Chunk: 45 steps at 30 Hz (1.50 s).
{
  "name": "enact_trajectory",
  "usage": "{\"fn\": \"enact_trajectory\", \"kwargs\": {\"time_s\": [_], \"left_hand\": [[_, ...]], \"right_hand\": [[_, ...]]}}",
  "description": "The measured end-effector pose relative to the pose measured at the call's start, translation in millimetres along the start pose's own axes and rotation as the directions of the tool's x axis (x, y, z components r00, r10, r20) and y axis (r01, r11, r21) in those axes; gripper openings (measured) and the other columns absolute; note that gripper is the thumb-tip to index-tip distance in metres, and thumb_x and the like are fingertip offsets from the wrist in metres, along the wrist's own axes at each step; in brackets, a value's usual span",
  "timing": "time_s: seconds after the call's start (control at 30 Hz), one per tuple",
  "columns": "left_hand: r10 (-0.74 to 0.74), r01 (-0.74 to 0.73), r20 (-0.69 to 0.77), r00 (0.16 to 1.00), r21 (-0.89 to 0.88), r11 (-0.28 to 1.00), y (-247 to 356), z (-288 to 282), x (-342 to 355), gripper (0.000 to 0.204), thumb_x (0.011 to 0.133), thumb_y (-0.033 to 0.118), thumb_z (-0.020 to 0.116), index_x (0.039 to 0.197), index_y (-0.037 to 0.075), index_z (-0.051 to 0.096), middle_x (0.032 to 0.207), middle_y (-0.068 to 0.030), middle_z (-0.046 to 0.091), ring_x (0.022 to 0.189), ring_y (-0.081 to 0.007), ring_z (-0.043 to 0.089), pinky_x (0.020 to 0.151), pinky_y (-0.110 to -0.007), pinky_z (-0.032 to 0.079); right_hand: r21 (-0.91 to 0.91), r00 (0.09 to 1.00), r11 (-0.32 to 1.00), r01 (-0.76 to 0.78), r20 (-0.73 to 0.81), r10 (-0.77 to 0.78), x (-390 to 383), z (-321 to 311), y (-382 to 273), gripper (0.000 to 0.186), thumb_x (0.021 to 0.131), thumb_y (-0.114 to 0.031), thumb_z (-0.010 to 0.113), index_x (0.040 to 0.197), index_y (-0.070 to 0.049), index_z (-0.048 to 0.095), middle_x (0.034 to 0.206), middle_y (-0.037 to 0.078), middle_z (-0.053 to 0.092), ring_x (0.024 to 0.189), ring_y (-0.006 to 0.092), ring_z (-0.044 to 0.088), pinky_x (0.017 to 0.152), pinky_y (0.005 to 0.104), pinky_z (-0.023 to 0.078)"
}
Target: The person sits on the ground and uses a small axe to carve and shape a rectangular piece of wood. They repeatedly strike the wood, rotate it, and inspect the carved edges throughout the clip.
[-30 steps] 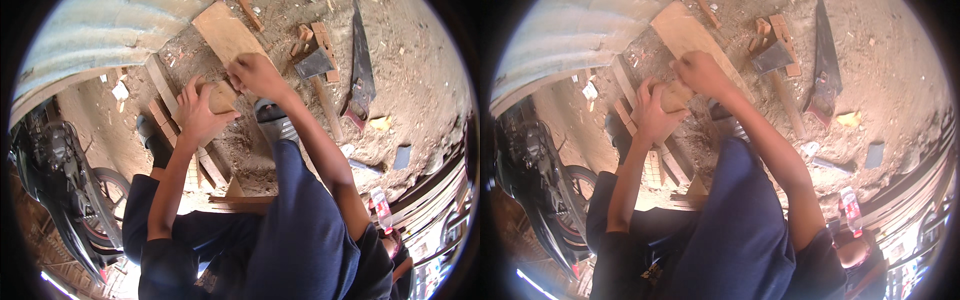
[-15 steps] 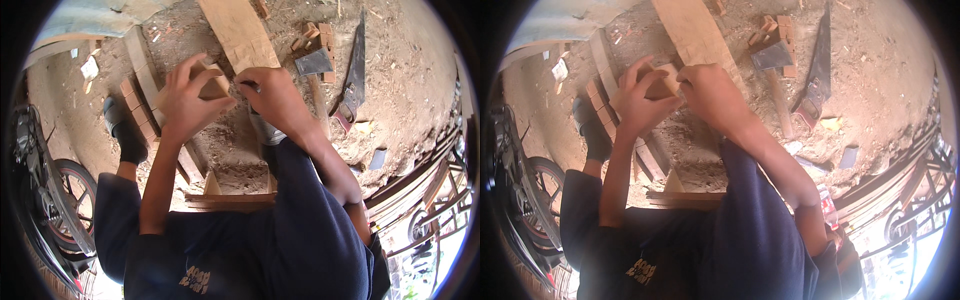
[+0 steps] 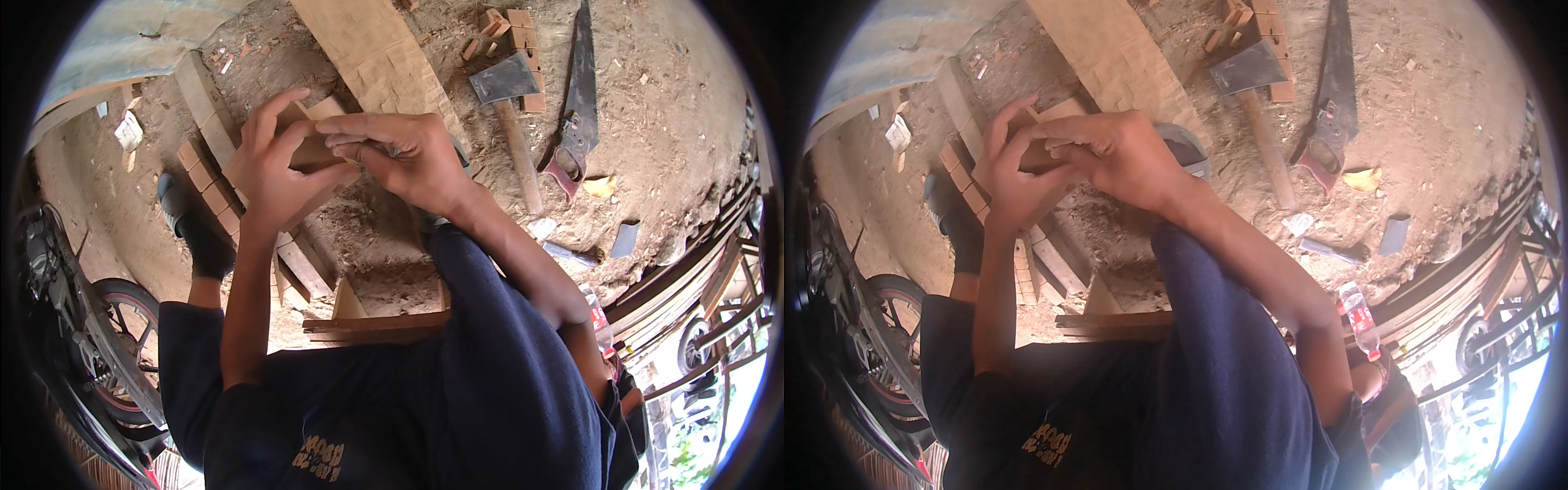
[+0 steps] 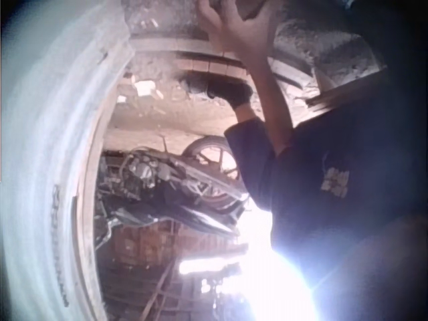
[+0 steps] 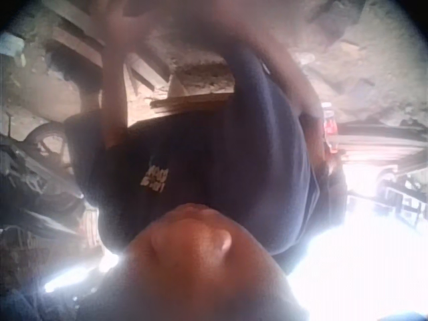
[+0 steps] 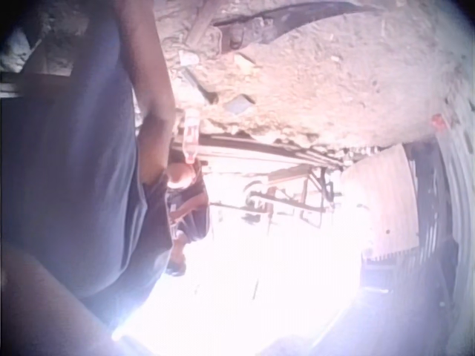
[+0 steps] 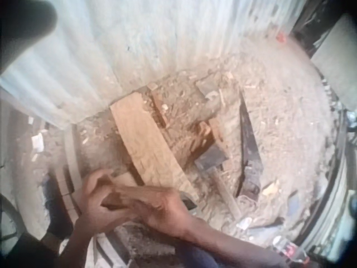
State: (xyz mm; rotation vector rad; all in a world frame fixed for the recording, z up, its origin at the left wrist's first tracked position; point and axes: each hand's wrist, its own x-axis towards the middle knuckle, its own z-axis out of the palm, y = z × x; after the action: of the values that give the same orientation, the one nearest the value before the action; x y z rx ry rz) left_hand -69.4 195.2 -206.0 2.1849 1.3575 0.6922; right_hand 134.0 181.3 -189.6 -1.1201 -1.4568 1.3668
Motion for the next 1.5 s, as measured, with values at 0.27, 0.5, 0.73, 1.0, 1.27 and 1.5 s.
{"fn": "enact_trajectory", "kwargs": {"time_s": [0.27, 0.5, 0.73, 1.0, 1.27, 1.5], "left_hand": [[-0.098, 0.094, 0.065, 0.993, 0.061, 0.994, 14, -2, 13, 0.043, 0.056, 0.024, 0.091, 0.089, 0.013, 0.066, 0.131, 0.0012, 0.056, 0.123, -0.0273, 0.053, 0.101, -0.045, 0.043], [0.117, -0.113, 0.144, 0.983, -0.037, 0.993, 0, -10, 21, 0.032, 0.064, 0.018, 0.085, 0.088, 0.01, 0.066, 0.132, -0.001, 0.057, 0.131, -0.0257, 0.048, 0.107, -0.045, 0.039], [0.143, -0.126, 0.124, 0.982, -0.142, 0.982, -9, -8, 20, 0.019, 0.066, 0.012, 0.083, 0.076, 0.008, 0.067, 0.132, -0.0015, 0.06, 0.132, -0.0257, 0.049, 0.109, -0.042, 0.039], [0.219, -0.213, 0.124, 0.968, -0.059, 0.975, -14, -3, 24, 0.023, 0.063, 0.008, 0.086, 0.072, 0.007, 0.065, 0.128, -0.003, 0.062, 0.126, -0.0259, 0.054, 0.103, -0.041, 0.043], [0.198, -0.196, -0.149, 0.969, 0.031, 0.98, -29, 12, 9, 0.028, 0.067, 0.007, 0.087, 0.07, 0.003, 0.06, 0.116, -0.0115, 0.065, 0.112, -0.0298, 0.061, 0.091, -0.038, 0.051], [0.221, -0.219, -0.053, 0.974, 0.043, 0.975, -29, 5, 2, 0.018, 0.079, 0.01, 0.078, 0.083, -0.001, 0.064, 0.138, -0.0225, 0.058, 0.129, -0.0394, 0.053, 0.112, -0.053, 0.035]], "right_hand": [[-0.229, 0.983, 0.956, 0.183, 0.071, -0.171, 3, 3, 23, 0.036, 0.085, 0.002, 0.07, 0.12, -0.008, 0.071, 0.092, 0.011, 0.074, 0.08, 0.0226, 0.072, 0.071, 0.0327, 0.058], [-0.331, 0.947, 0.888, 0.32, 0.128, -0.294, -2, -4, 29, 0.054, 0.075, -0.005, 0.076, 0.127, -0.015, 0.066, 0.092, 0.009, 0.07, 0.081, 0.0282, 0.069, 0.071, 0.0366, 0.057], [-0.384, 0.904, 0.819, 0.426, 0.145, -0.402, -3, -3, 27, 0.057, 0.073, -0.005, 0.075, 0.128, -0.016, 0.065, 0.086, 0.008, 0.068, 0.077, 0.0272, 0.068, 0.069, 0.0387, 0.056], [-0.287, 0.975, 0.933, 0.218, 0.097, -0.198, 3, -6, 27, 0.032, 0.085, -0.003, 0.07, 0.117, -0.01, 0.071, 0.091, 0.009, 0.073, 0.079, 0.0209, 0.071, 0.071, 0.0334, 0.058], [0.397, 0.875, 0.906, -0.144, -0.377, 0.304, -4, -32, 45, 0.017, 0.092, -0.004, 0.067, 0.103, 0.007, 0.071, 0.088, 0.012, 0.074, 0.078, 0.016, 0.072, 0.074, 0.0272, 0.059], [0.533, 0.788, 0.827, -0.176, -0.428, 0.444, -30, -54, 59, 0.02, 0.093, -0.005, 0.068, 0.107, 0.01, 0.068, 0.089, 0.014, 0.072, 0.08, 0.0178, 0.072, 0.076, 0.0272, 0.059]]}}
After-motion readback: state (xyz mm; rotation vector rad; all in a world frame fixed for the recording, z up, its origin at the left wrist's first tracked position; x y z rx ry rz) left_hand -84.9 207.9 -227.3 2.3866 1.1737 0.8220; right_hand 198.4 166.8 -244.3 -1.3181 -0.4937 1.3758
